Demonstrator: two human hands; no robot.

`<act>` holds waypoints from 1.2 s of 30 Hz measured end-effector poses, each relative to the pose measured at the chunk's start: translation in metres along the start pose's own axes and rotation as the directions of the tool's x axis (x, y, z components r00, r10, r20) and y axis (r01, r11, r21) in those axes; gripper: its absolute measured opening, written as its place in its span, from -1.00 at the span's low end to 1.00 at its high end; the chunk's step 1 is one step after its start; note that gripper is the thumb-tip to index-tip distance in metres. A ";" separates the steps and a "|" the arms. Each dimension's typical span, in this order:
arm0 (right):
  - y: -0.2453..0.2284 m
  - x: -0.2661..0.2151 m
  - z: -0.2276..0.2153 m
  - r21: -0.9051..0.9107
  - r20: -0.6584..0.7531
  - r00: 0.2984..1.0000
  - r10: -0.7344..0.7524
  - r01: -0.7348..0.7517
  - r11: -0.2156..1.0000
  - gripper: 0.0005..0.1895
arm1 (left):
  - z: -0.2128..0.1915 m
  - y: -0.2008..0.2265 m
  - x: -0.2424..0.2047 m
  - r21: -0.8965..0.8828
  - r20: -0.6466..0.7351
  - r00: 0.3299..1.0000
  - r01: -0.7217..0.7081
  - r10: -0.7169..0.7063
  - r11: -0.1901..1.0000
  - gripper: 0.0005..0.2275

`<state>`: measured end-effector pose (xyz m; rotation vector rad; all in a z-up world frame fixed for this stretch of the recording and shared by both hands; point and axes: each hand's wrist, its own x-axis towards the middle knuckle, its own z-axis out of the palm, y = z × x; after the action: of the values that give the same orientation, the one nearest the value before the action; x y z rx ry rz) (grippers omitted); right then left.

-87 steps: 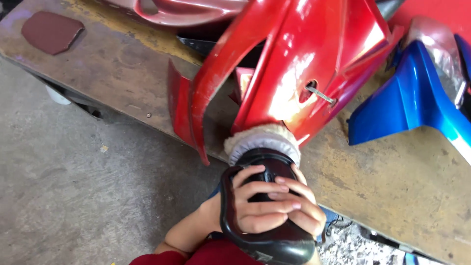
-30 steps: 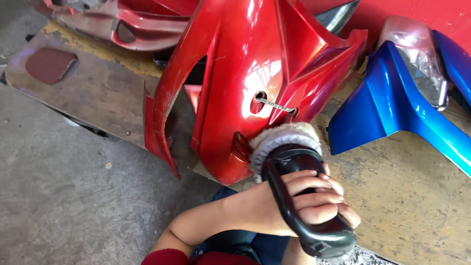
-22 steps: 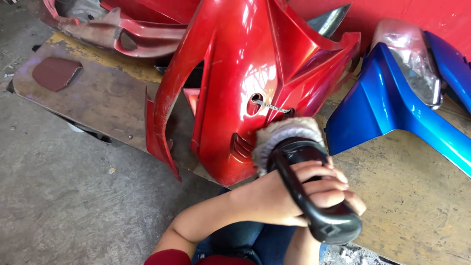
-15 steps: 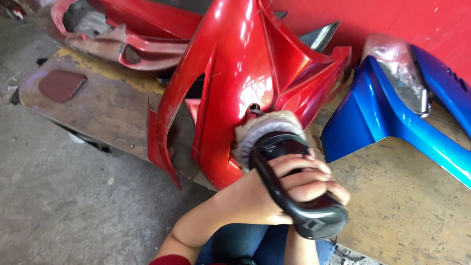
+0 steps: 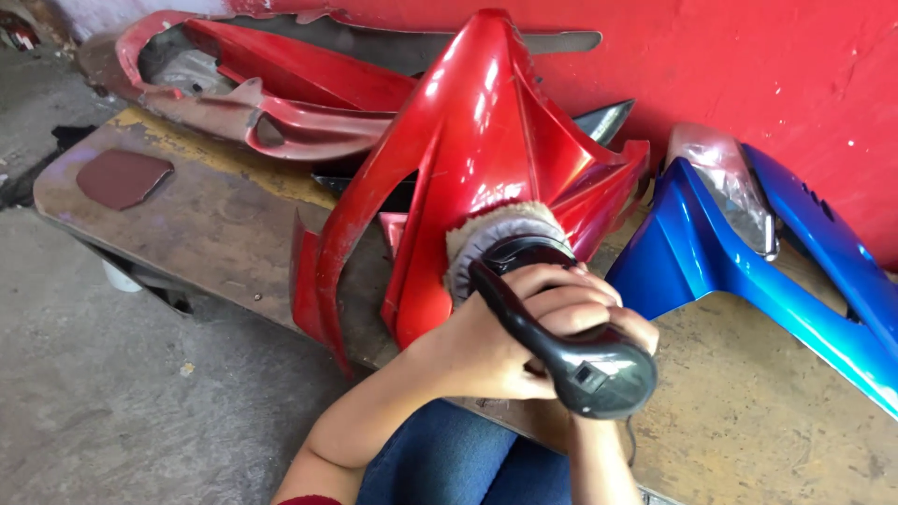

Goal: The person uses a handheld electric polisher with a buffing pad to polish the surface of a red motorcycle fairing. They move the tool across the curved bodywork, focusing on the central area and edges of the part.

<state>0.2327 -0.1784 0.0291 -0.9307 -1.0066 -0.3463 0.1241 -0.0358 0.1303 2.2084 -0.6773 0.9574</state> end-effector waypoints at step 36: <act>0.001 0.113 0.041 -0.391 0.466 0.885 0.003 0.203 0.898 -0.43 | -0.049 -0.048 0.001 0.034 -0.268 0.959 -0.081 0.087 0.996 -0.28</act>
<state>0.2688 -0.1283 0.1319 -1.4079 -1.4532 -0.4629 0.1341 0.0313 0.1411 2.0291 -0.6387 1.2863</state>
